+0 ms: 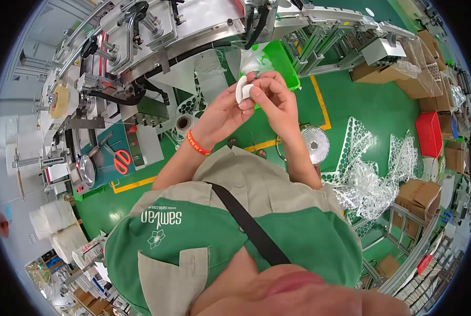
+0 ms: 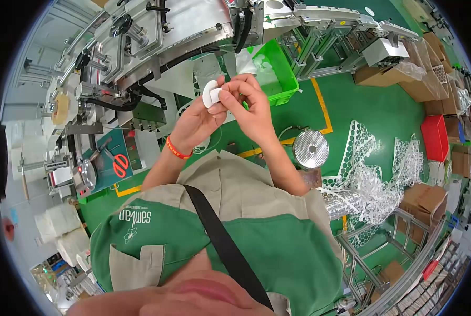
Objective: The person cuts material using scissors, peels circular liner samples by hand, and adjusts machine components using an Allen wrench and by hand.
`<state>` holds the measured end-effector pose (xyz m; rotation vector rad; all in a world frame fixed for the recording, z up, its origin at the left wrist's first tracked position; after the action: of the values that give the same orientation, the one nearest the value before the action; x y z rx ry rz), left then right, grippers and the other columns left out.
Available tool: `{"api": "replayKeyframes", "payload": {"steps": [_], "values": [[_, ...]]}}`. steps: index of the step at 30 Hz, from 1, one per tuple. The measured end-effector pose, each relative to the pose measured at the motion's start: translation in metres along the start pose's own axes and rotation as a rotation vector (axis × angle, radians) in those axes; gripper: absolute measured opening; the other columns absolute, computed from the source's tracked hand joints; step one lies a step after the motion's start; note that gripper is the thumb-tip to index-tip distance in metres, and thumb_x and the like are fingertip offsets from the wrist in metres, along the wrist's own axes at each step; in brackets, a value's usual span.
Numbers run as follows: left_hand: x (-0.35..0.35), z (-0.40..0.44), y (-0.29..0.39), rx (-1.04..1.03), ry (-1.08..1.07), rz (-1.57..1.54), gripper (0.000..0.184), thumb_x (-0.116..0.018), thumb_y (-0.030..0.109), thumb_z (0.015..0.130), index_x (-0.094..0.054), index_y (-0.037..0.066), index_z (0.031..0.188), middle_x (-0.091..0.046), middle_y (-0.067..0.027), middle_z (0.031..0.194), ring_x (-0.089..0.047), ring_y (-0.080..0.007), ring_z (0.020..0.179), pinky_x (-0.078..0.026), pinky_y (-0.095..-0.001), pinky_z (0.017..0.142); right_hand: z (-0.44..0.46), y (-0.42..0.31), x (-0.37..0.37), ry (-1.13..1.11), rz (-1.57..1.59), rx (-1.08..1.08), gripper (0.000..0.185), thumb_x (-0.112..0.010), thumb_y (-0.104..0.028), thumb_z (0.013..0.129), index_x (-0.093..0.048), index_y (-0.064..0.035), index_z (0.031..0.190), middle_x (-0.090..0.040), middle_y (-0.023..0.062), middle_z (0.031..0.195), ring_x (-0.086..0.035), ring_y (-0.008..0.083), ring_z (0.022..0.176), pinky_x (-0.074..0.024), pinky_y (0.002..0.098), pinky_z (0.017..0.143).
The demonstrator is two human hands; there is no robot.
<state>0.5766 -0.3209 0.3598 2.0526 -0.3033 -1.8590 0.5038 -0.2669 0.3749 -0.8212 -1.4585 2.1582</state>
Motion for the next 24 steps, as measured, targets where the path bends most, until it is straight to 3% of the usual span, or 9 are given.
{"api": "replayKeyframes", "payload": {"steps": [16,19,21,22,24], "values": [[-0.002,0.005,-0.006,0.031,-0.012,-0.012,0.033,-0.044,0.009,0.093,-0.044,0.003,0.125,-0.051,0.0001,0.094,-0.048,-0.0058,0.073,-0.046,-0.0231,0.070,-0.001,-0.002,0.003,0.040,-0.076,0.018,0.013,-0.066,-0.011,0.080,-0.064,-0.0010,0.088,-0.049,0.0020,0.095,-0.042,0.0037,0.066,-0.0374,0.0192,0.060],[0.002,0.007,-0.008,0.025,0.090,0.102,0.034,-0.044,0.009,0.093,-0.044,0.002,0.126,-0.053,-0.0012,0.101,-0.053,-0.0074,0.082,-0.046,-0.0239,0.074,-0.001,-0.012,0.005,0.066,-0.148,0.032,0.012,-0.068,-0.010,0.077,-0.064,-0.0016,0.084,-0.050,0.0019,0.092,-0.042,0.0045,0.066,-0.0372,0.0197,0.059],[0.002,0.003,0.005,-0.119,0.251,0.438,0.033,-0.044,0.010,0.092,-0.047,-0.001,0.124,-0.056,-0.0045,0.109,-0.056,-0.0105,0.092,-0.047,-0.0256,0.080,-0.003,-0.029,0.007,0.102,-0.391,0.112,0.013,-0.071,-0.009,0.072,-0.063,-0.0029,0.080,-0.051,0.0026,0.089,-0.044,0.0080,0.066,-0.0384,0.0212,0.058],[0.007,0.002,0.004,-0.116,0.247,0.437,0.033,-0.044,0.010,0.092,-0.047,-0.001,0.124,-0.056,-0.0045,0.109,-0.056,-0.0105,0.092,-0.047,-0.0256,0.080,-0.004,-0.032,0.007,0.105,-0.394,0.112,0.013,-0.071,-0.009,0.072,-0.063,-0.0029,0.080,-0.051,0.0026,0.089,-0.044,0.0080,0.066,-0.0384,0.0212,0.058],[0.008,-0.005,0.024,-0.305,0.255,0.963,0.032,-0.043,0.008,0.092,-0.051,-0.003,0.121,-0.057,-0.0096,0.114,-0.058,-0.0150,0.098,-0.047,-0.0291,0.086,-0.009,-0.043,0.004,0.133,-0.554,0.164,0.015,-0.074,-0.009,0.068,-0.062,-0.0038,0.077,-0.051,0.0044,0.088,-0.048,0.0123,0.068,-0.0410,0.0236,0.058]]}}
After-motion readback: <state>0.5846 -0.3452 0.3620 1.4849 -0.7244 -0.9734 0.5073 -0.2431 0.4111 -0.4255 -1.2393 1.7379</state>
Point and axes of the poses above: each hand's wrist, its own z-axis towards the middle knuckle, its own x-axis out of the back of the hand, y = z × x, the point moved 9 cm from there along z, towards the middle knuckle
